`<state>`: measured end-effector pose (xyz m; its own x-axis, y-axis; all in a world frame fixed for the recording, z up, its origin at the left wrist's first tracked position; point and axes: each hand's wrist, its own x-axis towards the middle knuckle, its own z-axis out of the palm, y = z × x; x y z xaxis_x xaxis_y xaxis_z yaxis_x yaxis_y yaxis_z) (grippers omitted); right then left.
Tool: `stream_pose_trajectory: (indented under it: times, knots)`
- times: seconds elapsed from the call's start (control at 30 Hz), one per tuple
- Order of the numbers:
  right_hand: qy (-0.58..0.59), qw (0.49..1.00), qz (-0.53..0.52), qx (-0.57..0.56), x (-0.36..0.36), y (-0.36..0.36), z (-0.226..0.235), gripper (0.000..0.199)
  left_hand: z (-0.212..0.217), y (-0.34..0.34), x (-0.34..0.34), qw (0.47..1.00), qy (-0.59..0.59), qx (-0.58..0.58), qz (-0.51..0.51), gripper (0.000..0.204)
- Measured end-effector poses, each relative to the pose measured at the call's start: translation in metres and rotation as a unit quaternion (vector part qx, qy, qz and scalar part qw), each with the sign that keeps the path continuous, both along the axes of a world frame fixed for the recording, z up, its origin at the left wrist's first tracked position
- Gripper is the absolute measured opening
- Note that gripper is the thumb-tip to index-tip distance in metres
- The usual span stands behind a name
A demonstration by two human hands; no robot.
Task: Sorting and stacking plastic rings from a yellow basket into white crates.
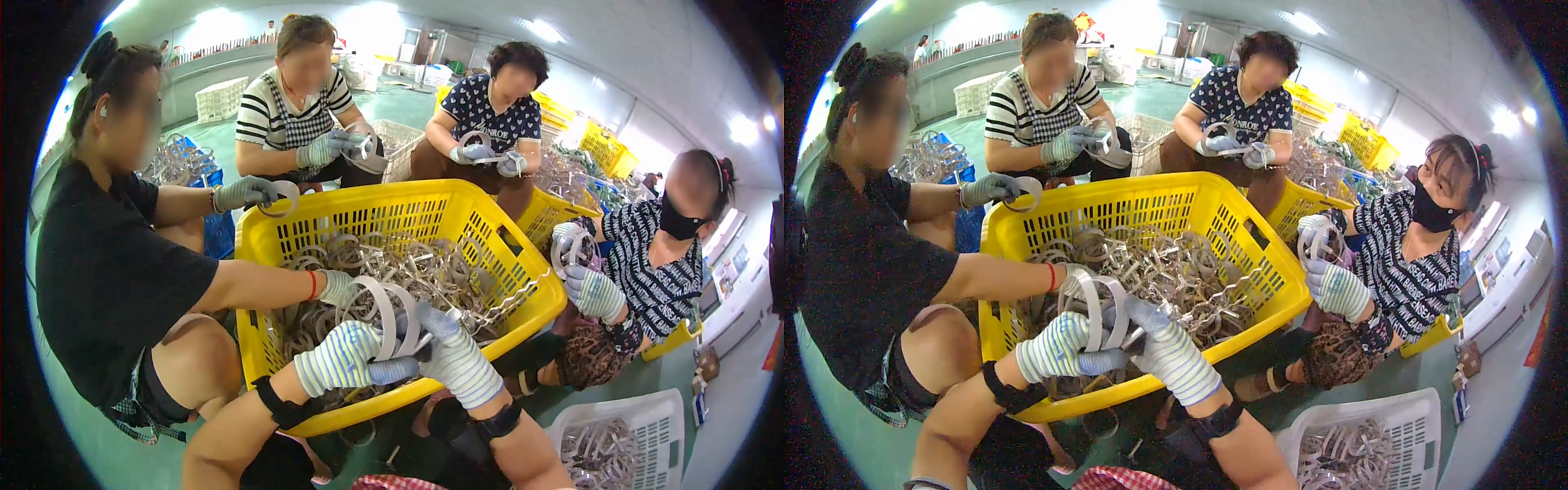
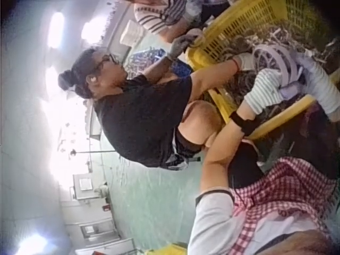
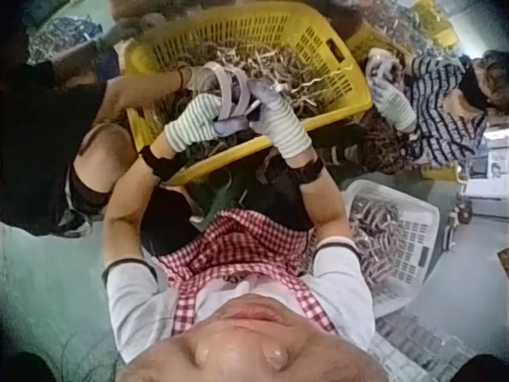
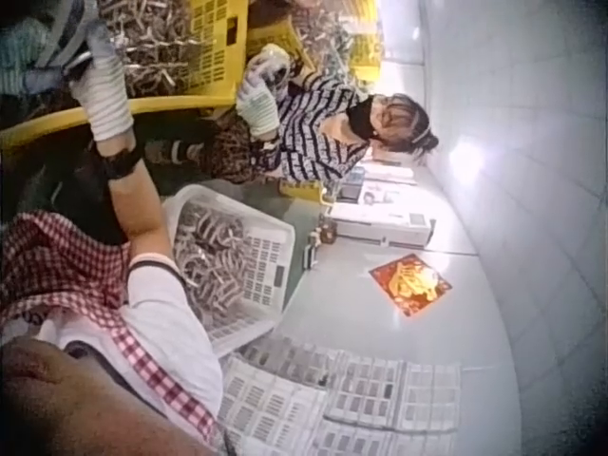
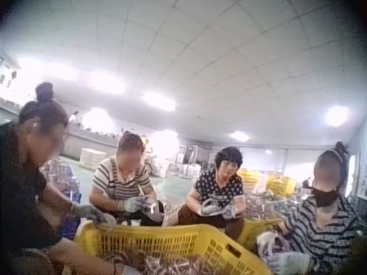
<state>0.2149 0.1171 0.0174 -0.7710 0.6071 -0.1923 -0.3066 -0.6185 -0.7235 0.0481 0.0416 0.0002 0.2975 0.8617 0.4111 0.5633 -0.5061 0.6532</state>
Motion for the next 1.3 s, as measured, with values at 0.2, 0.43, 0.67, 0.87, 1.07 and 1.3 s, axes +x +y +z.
stream_pose_trajectory:
  times: [0.2, 0.43, 0.67, 0.87, 1.07, 1.3]
  knots:
    - [0.065, 0.997, 0.035, -0.002, -0.002, 0.009, -0.018, 0.04, 0.006, -0.006, 0.005, 0.994, -0.108, 0.0, 0.015, 0.017]
    - [-0.026, 0.98, -0.06, 0.186, 0.003, 0.023, -0.045, 0.03, 0.0, -0.008, 0.009, 0.987, -0.141, -0.069, 0.028, 0.02]
    - [-0.057, 0.945, -0.097, 0.306, 0.008, 0.013, -0.025, 0.031, 0.004, -0.006, 0.003, 0.932, -0.32, -0.136, 0.105, 0.02]
    - [-0.029, 0.955, -0.15, 0.253, 0.021, 0.026, -0.022, 0.033, 0.033, -0.005, -0.016, 0.947, -0.251, -0.146, 0.135, 0.028]
    - [0.059, 0.979, -0.133, 0.143, 0.02, 0.039, -0.018, 0.027, 0.003, 0.005, -0.026, 0.999, -0.032, -0.003, -0.001, 0.027]
    - [-0.154, 0.919, -0.031, 0.363, 0.04, 0.04, -0.014, 0.022, 0.023, 0.004, -0.037, 0.93, -0.309, -0.067, 0.188, 0.016]
